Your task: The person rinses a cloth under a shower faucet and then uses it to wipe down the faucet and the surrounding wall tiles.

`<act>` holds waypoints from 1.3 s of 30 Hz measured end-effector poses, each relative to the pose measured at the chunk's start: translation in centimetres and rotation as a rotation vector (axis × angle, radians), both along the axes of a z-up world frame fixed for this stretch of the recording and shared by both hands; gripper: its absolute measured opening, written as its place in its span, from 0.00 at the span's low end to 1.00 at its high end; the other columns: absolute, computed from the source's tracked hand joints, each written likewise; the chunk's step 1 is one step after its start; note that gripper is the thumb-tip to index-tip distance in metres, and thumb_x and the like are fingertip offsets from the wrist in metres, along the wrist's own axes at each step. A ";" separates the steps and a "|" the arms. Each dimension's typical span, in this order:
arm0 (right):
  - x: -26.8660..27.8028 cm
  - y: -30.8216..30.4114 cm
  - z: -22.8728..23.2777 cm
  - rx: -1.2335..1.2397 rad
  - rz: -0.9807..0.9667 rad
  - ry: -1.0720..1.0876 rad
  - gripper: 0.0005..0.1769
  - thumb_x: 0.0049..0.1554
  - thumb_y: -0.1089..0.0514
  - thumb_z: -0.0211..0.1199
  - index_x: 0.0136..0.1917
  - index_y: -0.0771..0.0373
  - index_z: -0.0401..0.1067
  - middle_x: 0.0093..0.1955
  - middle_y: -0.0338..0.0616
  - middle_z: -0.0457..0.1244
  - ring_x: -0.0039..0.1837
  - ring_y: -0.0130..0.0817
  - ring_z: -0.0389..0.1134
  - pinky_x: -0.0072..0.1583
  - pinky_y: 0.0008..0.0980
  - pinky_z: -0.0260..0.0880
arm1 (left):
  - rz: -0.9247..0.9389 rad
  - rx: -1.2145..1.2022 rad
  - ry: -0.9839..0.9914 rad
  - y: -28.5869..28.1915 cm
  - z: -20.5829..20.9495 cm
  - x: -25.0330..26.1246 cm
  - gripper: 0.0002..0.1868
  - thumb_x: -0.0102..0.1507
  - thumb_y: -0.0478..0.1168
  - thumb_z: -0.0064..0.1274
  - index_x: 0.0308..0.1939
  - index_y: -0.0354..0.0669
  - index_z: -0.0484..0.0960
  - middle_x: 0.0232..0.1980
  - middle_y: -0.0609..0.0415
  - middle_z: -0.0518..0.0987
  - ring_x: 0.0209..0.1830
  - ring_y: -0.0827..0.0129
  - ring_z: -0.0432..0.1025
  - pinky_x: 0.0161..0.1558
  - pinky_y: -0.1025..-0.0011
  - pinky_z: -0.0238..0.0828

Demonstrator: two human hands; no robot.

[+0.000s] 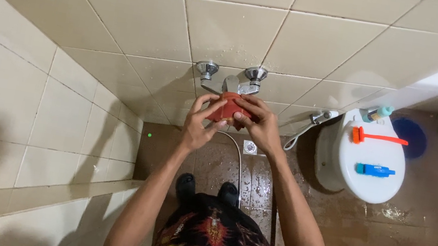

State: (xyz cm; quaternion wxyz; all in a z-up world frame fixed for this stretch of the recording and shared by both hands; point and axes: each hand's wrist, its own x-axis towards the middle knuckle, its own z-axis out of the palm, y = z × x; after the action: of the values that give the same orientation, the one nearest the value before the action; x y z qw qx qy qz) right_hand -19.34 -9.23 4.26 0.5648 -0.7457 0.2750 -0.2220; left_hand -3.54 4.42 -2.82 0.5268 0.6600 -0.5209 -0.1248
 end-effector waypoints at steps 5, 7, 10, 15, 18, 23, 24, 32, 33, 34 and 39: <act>1.2 -0.7 0.8 0.065 -0.023 -0.017 0.20 0.59 0.57 0.65 0.63 0.65 0.76 0.68 0.51 0.65 0.43 0.32 0.74 0.41 0.30 0.78 | 0.014 0.081 0.119 -1.3 0.9 0.2 0.26 0.63 0.44 0.61 0.66 0.53 0.78 0.69 0.49 0.68 0.68 0.55 0.69 0.61 0.61 0.78; 1.7 -1.3 0.9 0.064 -0.020 -0.002 0.19 0.60 0.57 0.64 0.63 0.66 0.75 0.67 0.50 0.66 0.42 0.31 0.74 0.41 0.29 0.78 | 0.021 0.149 0.210 -1.8 1.2 0.4 0.27 0.61 0.40 0.59 0.65 0.55 0.77 0.70 0.50 0.67 0.67 0.58 0.69 0.55 0.66 0.83; 2.6 -2.3 0.8 0.058 0.013 -0.066 0.18 0.61 0.59 0.64 0.63 0.66 0.75 0.64 0.51 0.67 0.43 0.29 0.74 0.39 0.29 0.77 | 0.025 -0.040 0.009 -2.2 2.2 1.1 0.28 0.63 0.32 0.62 0.67 0.48 0.78 0.65 0.46 0.73 0.65 0.54 0.72 0.63 0.62 0.74; 4.2 -4.2 -1.2 -0.026 0.014 -0.057 0.16 0.61 0.61 0.65 0.62 0.65 0.78 0.55 0.50 0.71 0.39 0.29 0.70 0.38 0.30 0.72 | 0.063 0.017 -0.003 -3.4 1.8 2.2 0.28 0.62 0.32 0.63 0.67 0.49 0.78 0.62 0.47 0.75 0.61 0.57 0.74 0.62 0.63 0.74; 4.9 -4.7 -0.8 -0.126 -0.011 -0.040 0.15 0.60 0.62 0.65 0.60 0.67 0.77 0.50 0.47 0.71 0.38 0.26 0.72 0.37 0.30 0.75 | 0.064 0.107 0.032 -4.1 2.4 2.5 0.28 0.63 0.34 0.60 0.68 0.52 0.78 0.65 0.48 0.74 0.62 0.58 0.74 0.61 0.65 0.76; 6.1 -5.5 -1.0 0.048 -0.023 0.001 0.15 0.61 0.62 0.63 0.60 0.70 0.76 0.37 0.47 0.70 0.31 0.27 0.67 0.33 0.31 0.70 | 0.073 0.159 0.060 -5.7 1.2 3.9 0.27 0.63 0.36 0.60 0.67 0.55 0.78 0.67 0.48 0.73 0.61 0.59 0.75 0.60 0.65 0.77; 6.4 -5.8 -1.3 0.061 -0.009 -0.032 0.15 0.62 0.63 0.63 0.60 0.71 0.76 0.35 0.47 0.69 0.30 0.27 0.66 0.33 0.30 0.69 | 0.082 0.188 0.088 -5.9 1.5 4.1 0.27 0.63 0.36 0.59 0.67 0.56 0.78 0.68 0.49 0.73 0.59 0.60 0.76 0.59 0.65 0.78; 7.2 -6.2 -1.2 -0.014 -0.024 0.004 0.13 0.62 0.63 0.64 0.59 0.67 0.78 0.36 0.46 0.69 0.30 0.26 0.67 0.32 0.29 0.68 | 0.040 0.220 0.086 -7.1 0.8 5.6 0.26 0.65 0.38 0.58 0.68 0.56 0.77 0.71 0.46 0.73 0.66 0.56 0.73 0.63 0.64 0.76; 7.2 -6.0 -1.1 -0.026 -0.029 0.002 0.13 0.61 0.63 0.64 0.59 0.67 0.78 0.38 0.45 0.70 0.30 0.26 0.67 0.32 0.30 0.68 | 0.032 0.219 0.099 -7.1 0.9 5.5 0.26 0.65 0.38 0.57 0.68 0.56 0.76 0.71 0.47 0.73 0.66 0.56 0.73 0.63 0.64 0.76; 7.0 -5.8 -1.0 -0.027 -0.031 0.002 0.13 0.61 0.63 0.64 0.59 0.67 0.78 0.38 0.45 0.70 0.30 0.26 0.67 0.32 0.30 0.68 | 0.031 0.219 0.098 -6.8 1.1 5.4 0.26 0.65 0.38 0.57 0.68 0.56 0.76 0.71 0.47 0.73 0.66 0.56 0.73 0.63 0.64 0.76; 5.7 -4.7 0.3 -0.267 -0.017 0.038 0.17 0.61 0.57 0.65 0.61 0.66 0.78 0.50 0.48 0.72 0.43 0.33 0.74 0.45 0.35 0.74 | -0.037 0.161 0.256 -5.8 1.1 5.0 0.27 0.63 0.42 0.56 0.68 0.55 0.75 0.72 0.49 0.68 0.65 0.58 0.73 0.60 0.66 0.81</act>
State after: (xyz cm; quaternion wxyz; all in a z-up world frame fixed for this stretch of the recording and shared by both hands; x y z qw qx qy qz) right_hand -13.64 -13.90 4.53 0.4534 -0.8159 0.2603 -0.2471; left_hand 1.45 -1.33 -1.76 0.5321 0.6689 -0.4498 -0.2590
